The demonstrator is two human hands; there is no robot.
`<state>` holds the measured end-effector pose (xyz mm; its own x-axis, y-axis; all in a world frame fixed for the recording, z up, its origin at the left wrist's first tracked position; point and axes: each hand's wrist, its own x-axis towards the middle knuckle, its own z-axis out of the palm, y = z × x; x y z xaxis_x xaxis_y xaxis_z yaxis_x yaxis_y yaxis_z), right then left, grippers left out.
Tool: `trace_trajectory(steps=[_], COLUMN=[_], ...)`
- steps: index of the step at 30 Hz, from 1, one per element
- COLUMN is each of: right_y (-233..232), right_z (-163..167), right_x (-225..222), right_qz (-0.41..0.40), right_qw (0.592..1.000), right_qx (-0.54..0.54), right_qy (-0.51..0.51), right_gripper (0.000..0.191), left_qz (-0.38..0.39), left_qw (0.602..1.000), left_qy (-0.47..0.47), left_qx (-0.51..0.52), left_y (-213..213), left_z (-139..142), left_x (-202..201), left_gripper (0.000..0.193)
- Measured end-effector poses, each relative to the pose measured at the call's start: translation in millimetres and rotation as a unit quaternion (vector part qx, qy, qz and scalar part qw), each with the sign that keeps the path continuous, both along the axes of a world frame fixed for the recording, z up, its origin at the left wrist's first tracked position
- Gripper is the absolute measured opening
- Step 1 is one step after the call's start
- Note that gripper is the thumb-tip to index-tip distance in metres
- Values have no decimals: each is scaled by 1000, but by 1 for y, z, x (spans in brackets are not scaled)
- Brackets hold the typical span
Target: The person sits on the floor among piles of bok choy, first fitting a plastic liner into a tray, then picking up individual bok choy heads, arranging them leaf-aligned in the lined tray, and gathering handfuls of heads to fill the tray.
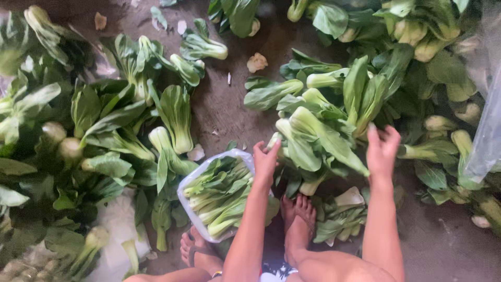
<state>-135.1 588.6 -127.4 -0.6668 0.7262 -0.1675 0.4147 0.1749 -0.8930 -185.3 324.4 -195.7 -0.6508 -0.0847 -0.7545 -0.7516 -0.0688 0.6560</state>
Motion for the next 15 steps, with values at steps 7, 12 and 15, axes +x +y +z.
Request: trace_trajectory(steps=[7, 12, 15], right_y=[-35, -35, -26], right_z=[10, 18, 44], right_x=[-51, -10, 6], right_qz=[142, 88, -101], right_qw=[986, 966, 981], right_qx=[92, 223, -37], right_qy=[-5, 99, 159], right_gripper=[58, 63, 71], left_qz=[-34, 43, 41], left_qw=[990, 991, 988], left_qy=[124, 47, 48], left_qx=[-56, 118, 143], left_y=[4, 2, 4], left_z=[5, 7, 17], left_x=[13, 19, 22], left_gripper=[83, 80, 80])
